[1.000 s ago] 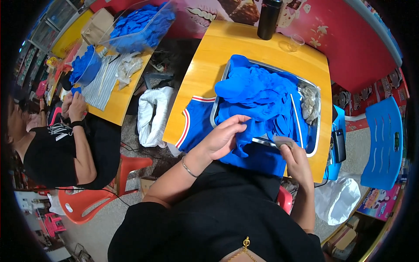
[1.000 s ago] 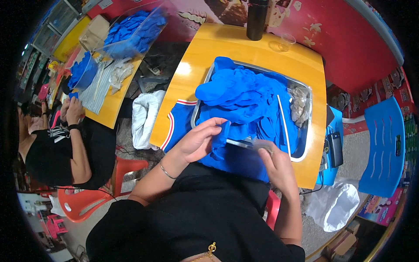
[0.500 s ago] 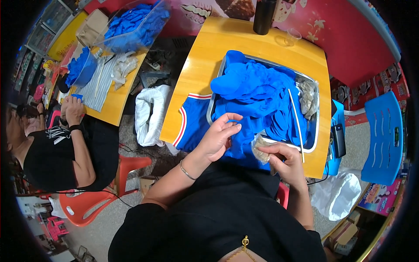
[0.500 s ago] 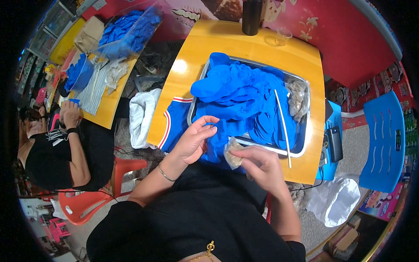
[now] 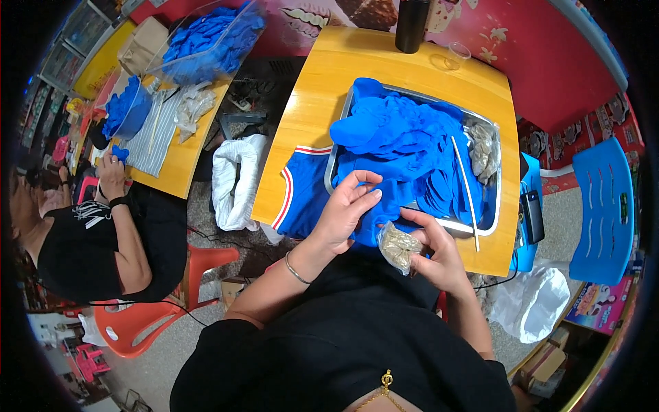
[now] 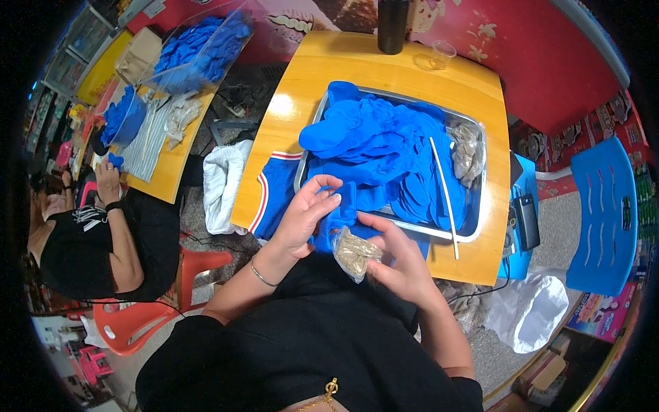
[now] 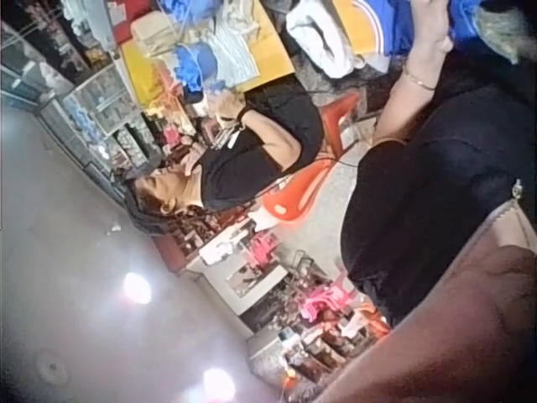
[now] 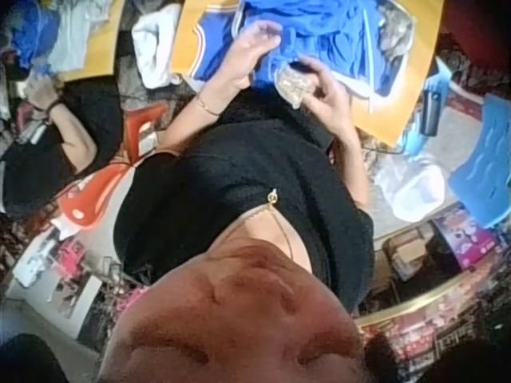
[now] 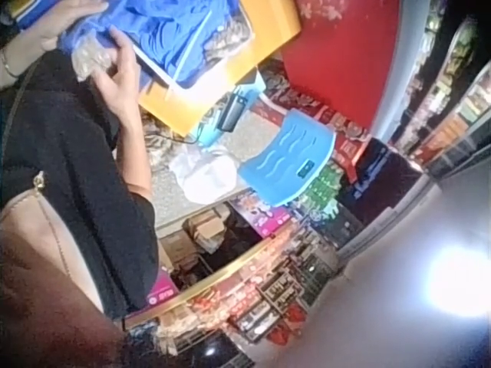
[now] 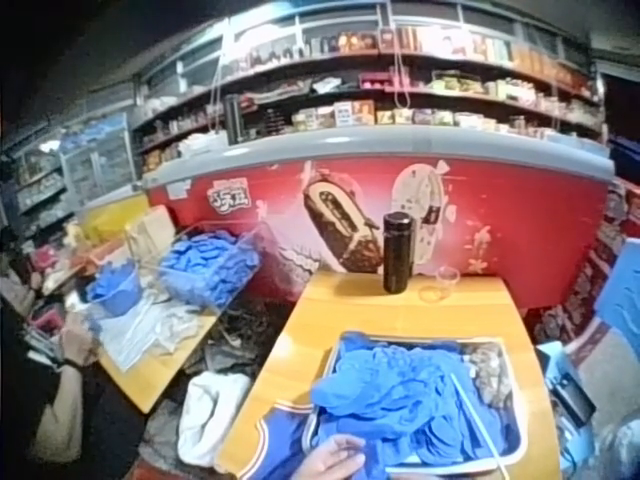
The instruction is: Manually folding and assembling small blue fabric pieces using a wooden stick.
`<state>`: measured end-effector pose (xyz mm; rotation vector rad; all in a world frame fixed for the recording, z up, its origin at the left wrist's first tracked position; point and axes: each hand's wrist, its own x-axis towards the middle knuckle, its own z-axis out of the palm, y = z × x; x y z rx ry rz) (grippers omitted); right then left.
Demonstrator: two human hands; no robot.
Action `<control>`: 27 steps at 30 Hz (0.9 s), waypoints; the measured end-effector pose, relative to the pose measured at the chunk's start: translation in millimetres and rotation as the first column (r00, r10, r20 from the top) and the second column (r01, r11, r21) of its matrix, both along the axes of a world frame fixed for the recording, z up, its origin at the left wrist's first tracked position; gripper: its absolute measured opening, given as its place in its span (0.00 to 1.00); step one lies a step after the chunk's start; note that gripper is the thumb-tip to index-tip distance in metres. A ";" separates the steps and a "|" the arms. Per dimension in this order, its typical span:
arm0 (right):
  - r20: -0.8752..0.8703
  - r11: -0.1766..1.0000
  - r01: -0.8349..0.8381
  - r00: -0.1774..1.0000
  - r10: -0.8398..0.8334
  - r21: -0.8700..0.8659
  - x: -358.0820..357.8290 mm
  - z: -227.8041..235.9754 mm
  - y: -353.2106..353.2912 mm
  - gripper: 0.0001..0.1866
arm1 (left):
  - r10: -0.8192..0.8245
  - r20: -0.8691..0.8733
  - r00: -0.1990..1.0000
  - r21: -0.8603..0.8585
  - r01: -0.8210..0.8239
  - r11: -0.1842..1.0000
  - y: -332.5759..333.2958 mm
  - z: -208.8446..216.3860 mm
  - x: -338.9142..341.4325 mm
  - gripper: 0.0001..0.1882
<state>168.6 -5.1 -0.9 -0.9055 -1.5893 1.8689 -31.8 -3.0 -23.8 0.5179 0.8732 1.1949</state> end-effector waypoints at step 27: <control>-0.152 0.974 0.061 0.984 -0.095 -0.217 -5.0 -17.8 1.6 0.17 | 0.117 -0.389 0.914 0.398 0.052 0.916 -7.4 -16.9 11.5 0.09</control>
